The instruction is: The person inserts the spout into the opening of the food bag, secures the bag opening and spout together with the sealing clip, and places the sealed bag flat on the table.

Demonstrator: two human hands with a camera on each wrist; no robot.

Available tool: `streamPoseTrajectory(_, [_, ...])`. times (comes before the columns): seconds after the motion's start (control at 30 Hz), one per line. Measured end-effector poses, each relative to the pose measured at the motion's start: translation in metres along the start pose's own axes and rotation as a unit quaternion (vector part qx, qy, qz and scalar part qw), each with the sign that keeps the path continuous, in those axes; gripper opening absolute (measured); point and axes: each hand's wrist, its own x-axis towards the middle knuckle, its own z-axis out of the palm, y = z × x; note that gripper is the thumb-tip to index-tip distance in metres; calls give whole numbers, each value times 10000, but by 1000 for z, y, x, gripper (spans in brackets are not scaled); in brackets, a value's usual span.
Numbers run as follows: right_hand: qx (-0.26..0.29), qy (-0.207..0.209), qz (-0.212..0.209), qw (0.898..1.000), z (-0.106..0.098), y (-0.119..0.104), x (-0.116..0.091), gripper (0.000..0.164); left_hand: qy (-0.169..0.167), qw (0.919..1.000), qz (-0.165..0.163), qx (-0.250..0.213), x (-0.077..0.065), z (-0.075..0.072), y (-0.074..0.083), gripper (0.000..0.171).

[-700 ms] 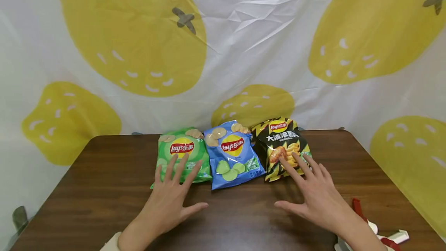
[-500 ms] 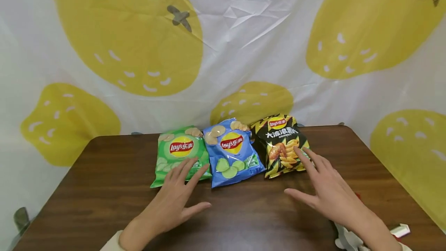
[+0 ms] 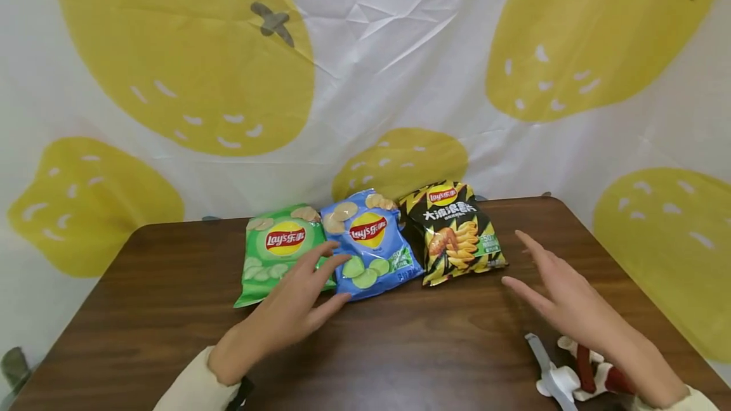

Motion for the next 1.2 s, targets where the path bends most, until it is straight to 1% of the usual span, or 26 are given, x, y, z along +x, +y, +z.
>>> streamPoseTrajectory(0.07, [111,-75,44,9999,-2,3,6,81,-32,10000,-10,-94,8,1,2,50])
streamPoseTrajectory(0.2, [290,-73,28,9995,-6,11,19,78,-150,9993,80,-320,25,6,7,48])
streamPoseTrajectory(0.27, [335,-38,2,9994,-7,14,27,76,-236,9981,148,-554,35,11,9,48])
streamPoseTrajectory(0.33, [372,-54,19,9993,-8,17,34,74,-376,9946,152,-956,45,17,11,47])
streamPoseTrajectory(0.43, [381,-133,94,9991,-8,19,45,74,-490,9861,95,-1582,58,27,14,47])
streamPoseTrajectory(0.57, [430,-313,227,9983,-7,22,55,76,-645,9723,-149,-2243,74,40,21,49])
streamPoseTrajectory(0.73, [486,-603,458,9959,-5,25,64,80,-885,9524,-607,-2854,91,53,32,53])
streamPoseTrajectory(0.83, [577,-794,643,9931,-3,26,70,84,-1010,9414,-756,-3127,99,62,37,55])
streamPoseTrajectory(0.93, [713,-958,775,9898,0,27,74,85,-1129,9345,-829,-3273,105,71,42,59])
streamPoseTrajectory(1.0, [816,-1056,835,9875,2,28,76,85,-1131,9338,-800,-3300,108,77,45,60])
streamPoseTrajectory(1.1, [925,-1198,926,9841,7,29,78,85,-1047,9390,-661,-3209,111,86,50,60])
streamPoseTrajectory(1.2, [1024,-1314,978,9812,11,29,78,84,-945,9496,-381,-2963,111,90,56,58])
